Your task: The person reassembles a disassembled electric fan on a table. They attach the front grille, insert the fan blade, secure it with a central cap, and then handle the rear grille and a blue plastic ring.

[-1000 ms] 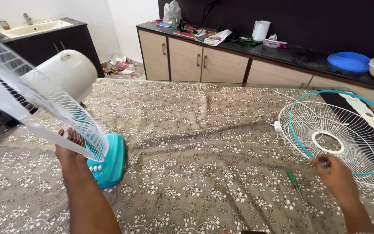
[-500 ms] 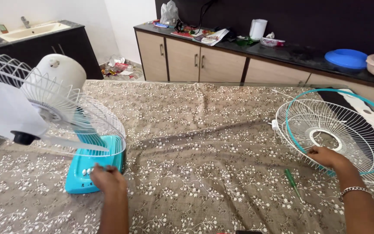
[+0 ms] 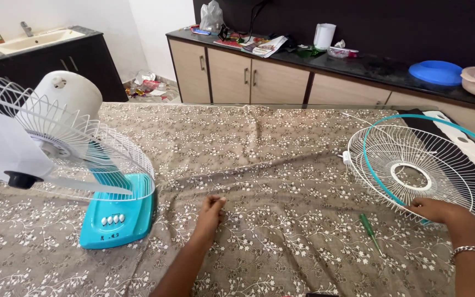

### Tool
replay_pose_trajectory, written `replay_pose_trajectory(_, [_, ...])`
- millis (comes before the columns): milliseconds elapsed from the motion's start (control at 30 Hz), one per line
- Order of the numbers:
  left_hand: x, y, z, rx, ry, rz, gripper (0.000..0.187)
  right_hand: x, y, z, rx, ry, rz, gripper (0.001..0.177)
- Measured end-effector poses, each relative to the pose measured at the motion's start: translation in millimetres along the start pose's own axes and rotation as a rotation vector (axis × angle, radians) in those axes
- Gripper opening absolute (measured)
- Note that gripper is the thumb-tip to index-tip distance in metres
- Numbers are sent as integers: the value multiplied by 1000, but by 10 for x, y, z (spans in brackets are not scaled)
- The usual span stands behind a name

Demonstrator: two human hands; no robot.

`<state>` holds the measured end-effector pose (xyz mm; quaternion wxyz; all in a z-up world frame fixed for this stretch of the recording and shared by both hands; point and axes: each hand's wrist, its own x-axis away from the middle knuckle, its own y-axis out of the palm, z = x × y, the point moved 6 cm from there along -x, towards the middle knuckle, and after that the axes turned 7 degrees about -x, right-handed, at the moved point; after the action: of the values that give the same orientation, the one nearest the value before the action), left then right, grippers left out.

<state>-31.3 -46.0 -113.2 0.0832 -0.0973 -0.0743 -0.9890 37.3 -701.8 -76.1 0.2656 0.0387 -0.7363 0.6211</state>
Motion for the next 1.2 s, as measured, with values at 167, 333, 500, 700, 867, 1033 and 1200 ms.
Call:
replay_pose_trajectory(167, [-96,330,-225,-20,-60,-114,23,99,73,47,-132,-34,-12,73])
replay_pose_trajectory(333, [-109,457,-202,-65,52,-146,21,145,57,101,-221,-50,77,62])
replay_pose_trajectory(500, [105,523,-77,-155,36,-161,21,179,-53,30,-340,-149,183,48])
replay_pose_trajectory(700, [388,882,395,-573,200,-201,40,600,-451,-290,-444,-223,516,49])
replay_pose_trajectory(867, [622,1406,855,-1019,646,-279,64,1092,-472,-1196,-440,-390,475,52])
replay_pose_trajectory(1033, [729,1798,1073,-1341,1205,-260,75,1559,54,-2150,-267,-470,169,45])
replay_pose_trajectory(1200, [602,1898,890,-1416,1319,-358,76,1960,306,-2772,-137,-764,133,45])
